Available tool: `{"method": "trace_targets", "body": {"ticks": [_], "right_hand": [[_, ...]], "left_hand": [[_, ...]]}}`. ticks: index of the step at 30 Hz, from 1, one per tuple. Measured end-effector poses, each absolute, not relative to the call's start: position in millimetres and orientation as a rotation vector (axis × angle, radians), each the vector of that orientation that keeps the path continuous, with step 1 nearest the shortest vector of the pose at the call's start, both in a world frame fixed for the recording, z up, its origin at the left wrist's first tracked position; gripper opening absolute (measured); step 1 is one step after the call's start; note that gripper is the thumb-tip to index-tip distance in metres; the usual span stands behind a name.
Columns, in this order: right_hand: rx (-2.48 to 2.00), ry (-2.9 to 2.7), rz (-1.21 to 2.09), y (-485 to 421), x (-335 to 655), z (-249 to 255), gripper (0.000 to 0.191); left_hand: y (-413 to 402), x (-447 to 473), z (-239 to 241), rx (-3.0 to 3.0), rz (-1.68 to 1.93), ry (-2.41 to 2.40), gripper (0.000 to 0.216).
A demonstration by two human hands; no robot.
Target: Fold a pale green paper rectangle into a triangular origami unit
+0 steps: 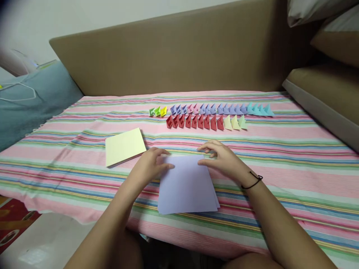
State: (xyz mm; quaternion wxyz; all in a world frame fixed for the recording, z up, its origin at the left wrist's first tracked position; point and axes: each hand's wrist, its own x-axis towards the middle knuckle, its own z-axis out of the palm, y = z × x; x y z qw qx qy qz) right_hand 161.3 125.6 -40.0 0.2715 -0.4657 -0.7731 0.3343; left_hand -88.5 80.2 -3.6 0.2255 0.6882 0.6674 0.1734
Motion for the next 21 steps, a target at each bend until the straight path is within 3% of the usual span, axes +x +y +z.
{"method": "trace_targets", "body": {"ticks": [4, 9, 14, 18, 21], "right_hand": [[-1.112, -2.152, 0.765, 123, 155, -33, 0.014], [-1.11, -2.094, 0.647, 121, 152, -30, 0.016], [-1.135, -2.042, 0.642, 122, 151, -30, 0.02], [-1.11, -1.982, 0.718, 121, 153, -29, 0.024], [-0.957, -1.898, 1.027, 119, 156, -27, 0.04]], "left_hand": [[55, -66, 2, 2.205, 0.315, 1.663, 0.051], [18, -28, -4, 2.298, 0.06, 1.39, 0.092], [11, -25, -3, 2.271, 0.118, 1.368, 0.058], [20, -41, 11, 2.123, 0.28, 1.345, 0.016], [28, -49, 16, 1.973, 0.36, 1.447, 0.024]]}}
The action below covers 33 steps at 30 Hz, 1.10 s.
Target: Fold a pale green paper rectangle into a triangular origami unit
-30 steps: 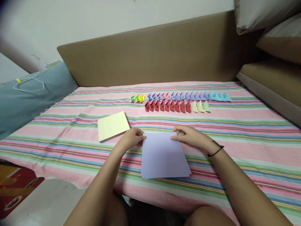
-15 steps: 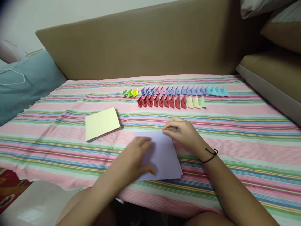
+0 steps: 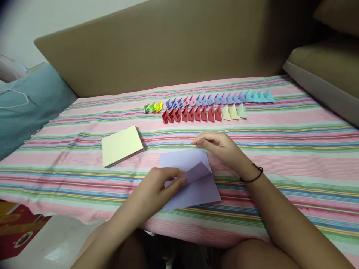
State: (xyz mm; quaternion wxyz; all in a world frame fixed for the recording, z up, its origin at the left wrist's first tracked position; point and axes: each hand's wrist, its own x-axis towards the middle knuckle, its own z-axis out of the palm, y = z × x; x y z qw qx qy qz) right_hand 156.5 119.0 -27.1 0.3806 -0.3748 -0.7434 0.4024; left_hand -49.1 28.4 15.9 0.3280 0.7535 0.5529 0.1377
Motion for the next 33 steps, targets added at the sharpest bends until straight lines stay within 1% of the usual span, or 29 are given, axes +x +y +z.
{"method": "trace_targets", "body": {"ticks": [2, 4, 6, 8, 9, 11, 14, 15, 16, 17, 20, 21, 24, 26, 30, 33], "right_hand": [[-0.811, -1.903, 1.266, 116, 158, -25, 0.051], [-0.796, -1.962, 1.379, 112, 157, -22, 0.052], [-0.908, -1.963, 1.346, 108, 154, -19, 0.042], [-1.013, -1.833, 1.261, 105, 150, -17, 0.032], [-1.043, -1.73, 1.21, 104, 149, -17, 0.03], [-1.075, -1.528, 1.098, 103, 147, -17, 0.027], [-1.052, -1.419, 1.013, 102, 149, -18, 0.024], [-1.033, -1.457, 1.031, 101, 150, -18, 0.023], [-1.01, -1.522, 1.069, 101, 151, -17, 0.022], [-0.98, -1.6, 1.115, 100, 153, -15, 0.02], [-0.881, -1.862, 1.279, 97, 161, -8, 0.015], [-0.863, -1.949, 1.343, 97, 163, -5, 0.014], [-0.885, -2.196, 1.509, 95, 171, 2, 0.019], [-0.936, -2.312, 1.559, 94, 173, 4, 0.023], [-1.04, -2.377, 1.573, 91, 169, 1, 0.023], [-1.116, -2.317, 1.566, 90, 164, -5, 0.021]], "left_hand": [[34, -53, 15, 1.916, 0.421, 1.52, 0.031], [39, -55, 13, 1.874, 0.501, 1.545, 0.034], [42, -57, 12, 1.825, 0.639, 1.519, 0.029], [44, -59, 13, 1.792, 0.878, 1.544, 0.016], [45, -60, 14, 1.791, 1.019, 1.587, 0.016], [46, -64, 16, 1.815, 1.247, 1.68, 0.03], [49, -71, 21, 1.749, 1.331, 1.606, 0.046], [49, -74, 22, 1.696, 1.314, 1.537, 0.05], [50, -77, 24, 1.657, 1.284, 1.474, 0.05], [50, -80, 26, 1.654, 1.24, 1.425, 0.044], [46, -88, 34, 1.858, 1.003, 1.36, 0.008], [44, -89, 36, 1.928, 0.901, 1.338, 0.005], [36, -90, 39, 1.942, 0.589, 1.281, 0.008], [31, -87, 38, 1.884, 0.443, 1.281, 0.013], [27, -82, 32, 1.85, 0.248, 1.345, 0.019], [27, -80, 29, 1.89, 0.18, 1.435, 0.016]]}}
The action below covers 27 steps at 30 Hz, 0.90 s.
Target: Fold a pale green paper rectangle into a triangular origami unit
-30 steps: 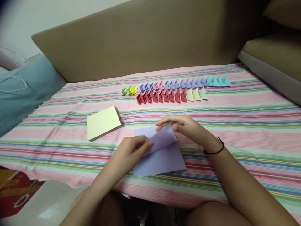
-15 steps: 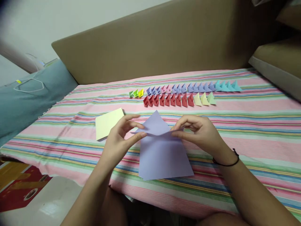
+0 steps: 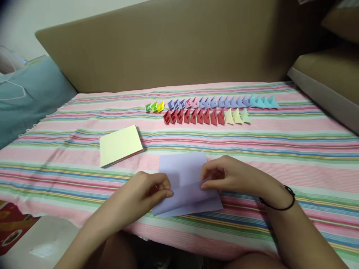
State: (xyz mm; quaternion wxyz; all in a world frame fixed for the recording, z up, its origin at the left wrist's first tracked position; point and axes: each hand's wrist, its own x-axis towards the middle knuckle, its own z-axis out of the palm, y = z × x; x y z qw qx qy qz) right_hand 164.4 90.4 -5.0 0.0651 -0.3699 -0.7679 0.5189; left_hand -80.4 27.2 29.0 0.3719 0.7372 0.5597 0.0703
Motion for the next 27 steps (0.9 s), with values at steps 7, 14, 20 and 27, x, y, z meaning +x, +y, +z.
{"method": "trace_targets", "body": {"ticks": [7, 14, 20, 27], "right_hand": [[-1.22, -2.147, 1.634, 91, 163, -12, 0.019], [-1.326, -2.149, 1.505, 93, 161, -14, 0.015], [-1.413, -2.166, 1.255, 92, 156, -16, 0.014], [-1.497, -2.138, 1.101, 91, 149, -25, 0.026]], "left_hand": [[2, -46, 8, 2.637, 0.864, 1.582, 0.022], [-34, -6, -46, 2.741, 0.811, 1.792, 0.039], [-35, -8, -52, 2.695, 0.571, 1.869, 0.062], [-32, -7, -60, 2.683, 0.602, 1.906, 0.076]]}}
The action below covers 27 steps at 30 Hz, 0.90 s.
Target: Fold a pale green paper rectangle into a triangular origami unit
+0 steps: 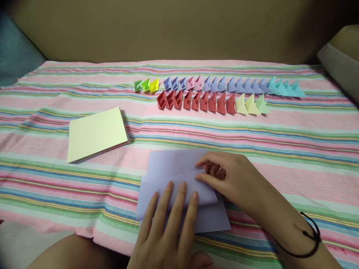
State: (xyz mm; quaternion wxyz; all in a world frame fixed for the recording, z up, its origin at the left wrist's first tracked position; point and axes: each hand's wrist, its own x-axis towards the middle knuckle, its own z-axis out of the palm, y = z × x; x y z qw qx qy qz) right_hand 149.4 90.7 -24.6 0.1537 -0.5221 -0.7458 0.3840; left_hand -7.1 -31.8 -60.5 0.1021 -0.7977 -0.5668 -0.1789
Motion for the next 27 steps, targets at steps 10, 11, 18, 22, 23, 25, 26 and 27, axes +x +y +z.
{"method": "trace_targets", "body": {"ticks": [10, 11, 18, 22, 23, 25, 26, 27], "right_hand": [[-1.582, -2.074, 1.016, 91, 150, -30, 0.028], [-1.59, -2.055, 1.039, 91, 149, -30, 0.027], [-1.592, -2.018, 1.065, 91, 147, -29, 0.021], [-1.593, -2.0, 1.056, 90, 147, -30, 0.02], [-1.598, -1.991, 1.053, 90, 147, -31, 0.019], [-1.624, -1.982, 1.039, 91, 147, -31, 0.019], [-1.641, -1.979, 1.03, 91, 147, -31, 0.02], [-1.655, -1.977, 1.022, 91, 147, -31, 0.021]], "left_hand": [[-28, -11, -69, -2.351, -0.534, -1.667, 0.065], [-28, -11, -70, -2.35, -0.533, -1.67, 0.065], [-27, -12, -72, -2.353, -0.527, -1.657, 0.063], [-26, -14, -72, -2.371, -0.526, -1.65, 0.067], [-26, -14, -73, -2.371, -0.523, -1.649, 0.066], [-26, -14, -73, -2.368, -0.521, -1.646, 0.066], [-26, -14, -73, -2.367, -0.52, -1.644, 0.066], [-26, -14, -73, -2.366, -0.516, -1.644, 0.065]]}}
